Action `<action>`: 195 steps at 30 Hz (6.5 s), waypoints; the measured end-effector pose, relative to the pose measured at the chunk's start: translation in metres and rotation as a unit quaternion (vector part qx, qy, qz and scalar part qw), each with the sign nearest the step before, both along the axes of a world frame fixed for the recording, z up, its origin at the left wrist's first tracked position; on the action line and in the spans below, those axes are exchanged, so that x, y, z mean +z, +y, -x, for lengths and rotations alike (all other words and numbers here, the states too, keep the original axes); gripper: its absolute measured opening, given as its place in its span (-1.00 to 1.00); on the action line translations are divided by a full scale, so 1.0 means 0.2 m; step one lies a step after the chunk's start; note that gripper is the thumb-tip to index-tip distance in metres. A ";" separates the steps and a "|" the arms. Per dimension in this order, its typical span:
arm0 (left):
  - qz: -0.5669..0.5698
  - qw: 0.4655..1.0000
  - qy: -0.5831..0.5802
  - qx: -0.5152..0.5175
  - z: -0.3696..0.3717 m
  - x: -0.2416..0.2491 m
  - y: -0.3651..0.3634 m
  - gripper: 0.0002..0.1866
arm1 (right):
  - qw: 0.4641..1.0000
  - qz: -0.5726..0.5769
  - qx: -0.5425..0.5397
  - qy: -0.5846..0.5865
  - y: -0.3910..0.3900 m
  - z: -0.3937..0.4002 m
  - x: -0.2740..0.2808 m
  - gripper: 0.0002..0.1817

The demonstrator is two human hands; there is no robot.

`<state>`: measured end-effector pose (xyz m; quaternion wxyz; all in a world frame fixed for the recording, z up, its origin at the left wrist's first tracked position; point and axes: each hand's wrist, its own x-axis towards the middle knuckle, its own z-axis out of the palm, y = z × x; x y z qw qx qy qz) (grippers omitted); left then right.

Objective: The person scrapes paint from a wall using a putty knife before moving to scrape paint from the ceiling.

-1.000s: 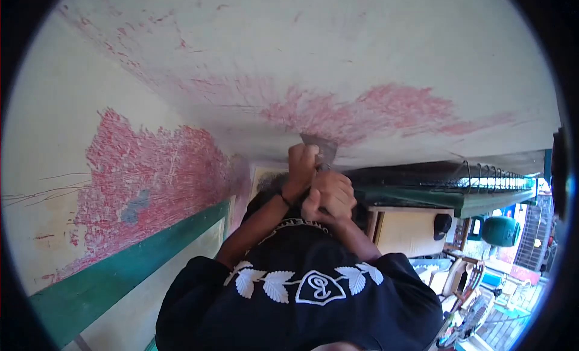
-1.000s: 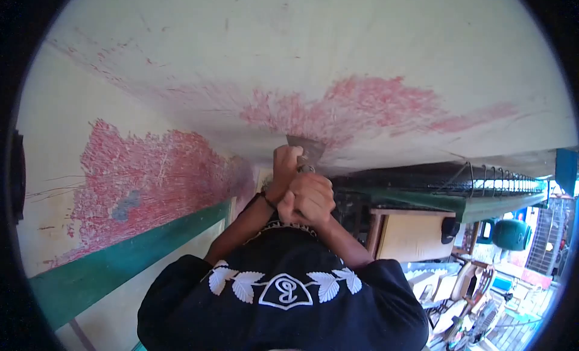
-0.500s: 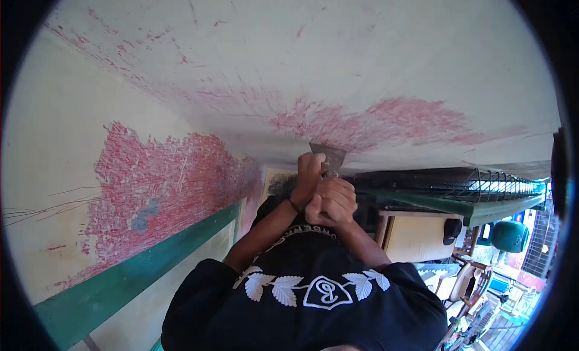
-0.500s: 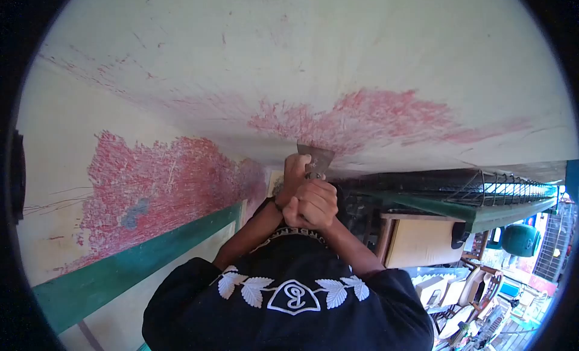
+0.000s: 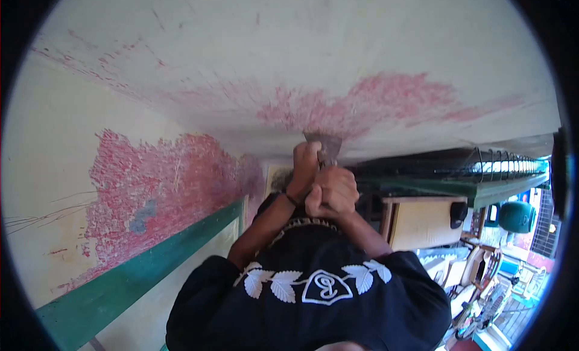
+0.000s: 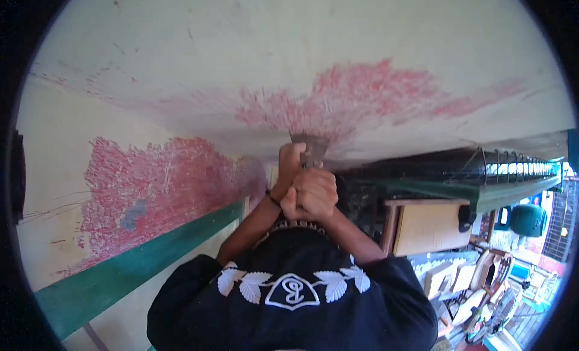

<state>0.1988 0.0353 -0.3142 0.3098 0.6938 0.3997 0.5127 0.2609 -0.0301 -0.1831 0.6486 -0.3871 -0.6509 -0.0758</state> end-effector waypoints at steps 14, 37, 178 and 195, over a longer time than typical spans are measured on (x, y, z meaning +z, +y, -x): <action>0.452 0.864 -0.197 -0.106 0.00 0.26 0.05 -0.62 | 1.000 -0.014 -0.003 0.019 0.11 -0.03 -0.01 -0.71; 0.433 0.867 -0.226 -0.097 -0.03 0.25 0.03 -0.68 | 0.998 0.023 -0.057 -0.034 0.07 -0.03 -0.03 -0.75; 0.422 0.891 -0.077 -0.151 -0.03 0.17 0.08 -0.58 | 0.987 0.074 -0.137 -0.030 -0.03 -0.05 -0.21 -0.75; 0.381 0.909 -0.117 -0.120 -0.01 -0.11 0.11 -0.60 | 0.990 0.071 -0.119 -0.004 -0.02 -0.03 -0.29 -0.73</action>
